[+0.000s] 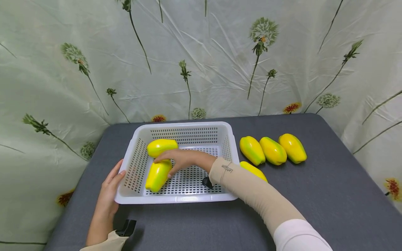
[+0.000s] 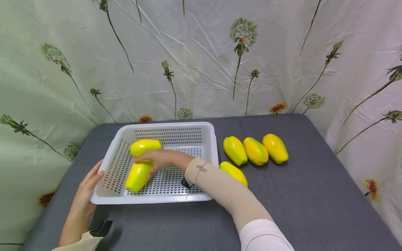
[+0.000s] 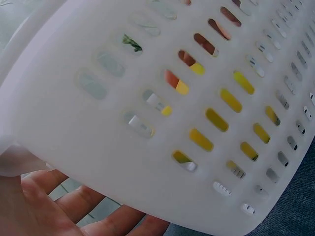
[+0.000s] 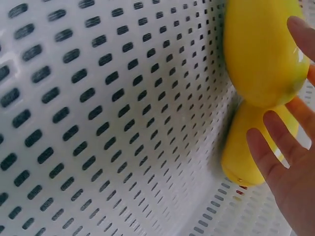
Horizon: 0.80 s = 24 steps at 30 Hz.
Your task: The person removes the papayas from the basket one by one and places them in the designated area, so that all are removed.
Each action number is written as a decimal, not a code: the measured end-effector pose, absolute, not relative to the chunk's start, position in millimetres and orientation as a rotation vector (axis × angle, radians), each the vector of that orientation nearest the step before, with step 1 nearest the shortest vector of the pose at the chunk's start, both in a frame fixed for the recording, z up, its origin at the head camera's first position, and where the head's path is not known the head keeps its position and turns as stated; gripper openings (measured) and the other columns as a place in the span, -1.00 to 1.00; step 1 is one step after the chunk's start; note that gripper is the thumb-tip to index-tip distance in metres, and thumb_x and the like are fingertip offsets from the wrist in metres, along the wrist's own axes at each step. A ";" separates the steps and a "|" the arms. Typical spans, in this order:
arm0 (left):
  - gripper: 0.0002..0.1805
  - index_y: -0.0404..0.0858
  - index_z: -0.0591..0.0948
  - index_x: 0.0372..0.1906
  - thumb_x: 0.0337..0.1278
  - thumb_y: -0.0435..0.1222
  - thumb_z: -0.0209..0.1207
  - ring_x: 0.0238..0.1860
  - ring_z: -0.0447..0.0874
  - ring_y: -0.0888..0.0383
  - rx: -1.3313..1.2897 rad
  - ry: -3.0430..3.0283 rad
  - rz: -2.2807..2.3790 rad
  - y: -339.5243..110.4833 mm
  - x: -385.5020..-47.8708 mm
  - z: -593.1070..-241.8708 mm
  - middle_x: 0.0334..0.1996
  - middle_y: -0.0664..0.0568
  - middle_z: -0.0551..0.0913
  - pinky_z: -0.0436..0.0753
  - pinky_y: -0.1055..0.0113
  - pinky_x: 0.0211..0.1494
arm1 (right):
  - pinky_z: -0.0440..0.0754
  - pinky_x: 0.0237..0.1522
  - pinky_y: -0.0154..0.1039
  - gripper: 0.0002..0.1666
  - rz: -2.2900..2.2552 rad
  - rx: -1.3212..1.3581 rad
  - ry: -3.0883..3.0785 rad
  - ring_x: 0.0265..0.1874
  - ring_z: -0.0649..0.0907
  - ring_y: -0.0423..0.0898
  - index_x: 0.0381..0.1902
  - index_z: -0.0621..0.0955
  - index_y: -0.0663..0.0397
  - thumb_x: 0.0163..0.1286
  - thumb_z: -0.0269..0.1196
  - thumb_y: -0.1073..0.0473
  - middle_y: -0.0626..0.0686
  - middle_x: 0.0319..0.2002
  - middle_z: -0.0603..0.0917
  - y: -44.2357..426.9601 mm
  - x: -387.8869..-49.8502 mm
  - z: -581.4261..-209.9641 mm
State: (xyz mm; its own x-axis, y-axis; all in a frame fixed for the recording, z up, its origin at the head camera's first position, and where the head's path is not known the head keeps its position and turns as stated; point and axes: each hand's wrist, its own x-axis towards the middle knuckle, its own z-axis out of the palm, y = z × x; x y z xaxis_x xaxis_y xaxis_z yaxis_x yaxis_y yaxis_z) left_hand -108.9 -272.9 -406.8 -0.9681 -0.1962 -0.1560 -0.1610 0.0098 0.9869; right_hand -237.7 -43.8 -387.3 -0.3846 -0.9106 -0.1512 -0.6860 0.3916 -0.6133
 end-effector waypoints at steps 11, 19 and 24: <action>-0.42 0.02 0.08 0.38 0.30 -0.07 -0.11 -0.22 0.55 0.33 0.344 -2.219 -2.174 -275.3 -107.0 -407.5 0.03 0.20 0.32 0.59 0.15 -0.41 | 0.17 0.13 -0.41 -0.32 -0.723 -1.344 2.171 0.03 0.33 -0.28 0.17 0.38 -0.07 0.08 0.35 0.12 -0.15 0.08 0.40 -53.0 -234.7 -396.8; -0.42 0.02 0.07 0.39 0.31 -0.09 -0.12 -0.22 0.56 0.32 0.342 -2.210 -2.189 -275.7 -107.1 -408.2 0.03 0.19 0.32 0.59 0.15 -0.41 | 0.26 0.04 -0.43 -0.36 -0.786 -1.298 2.171 -0.08 0.40 -0.30 0.11 0.42 -0.03 0.05 0.37 0.18 -0.17 0.01 0.45 -52.0 -233.2 -390.9; -0.43 0.00 0.07 0.39 0.32 -0.11 -0.12 -0.22 0.55 0.31 0.315 -2.211 -2.178 -275.6 -106.9 -409.2 0.05 0.16 0.31 0.60 0.16 -0.40 | 0.29 -0.01 -0.43 -0.36 -0.805 -1.290 2.220 -0.11 0.40 -0.25 0.12 0.43 0.01 0.05 0.38 0.13 -0.10 0.02 0.43 -46.1 -234.7 -377.7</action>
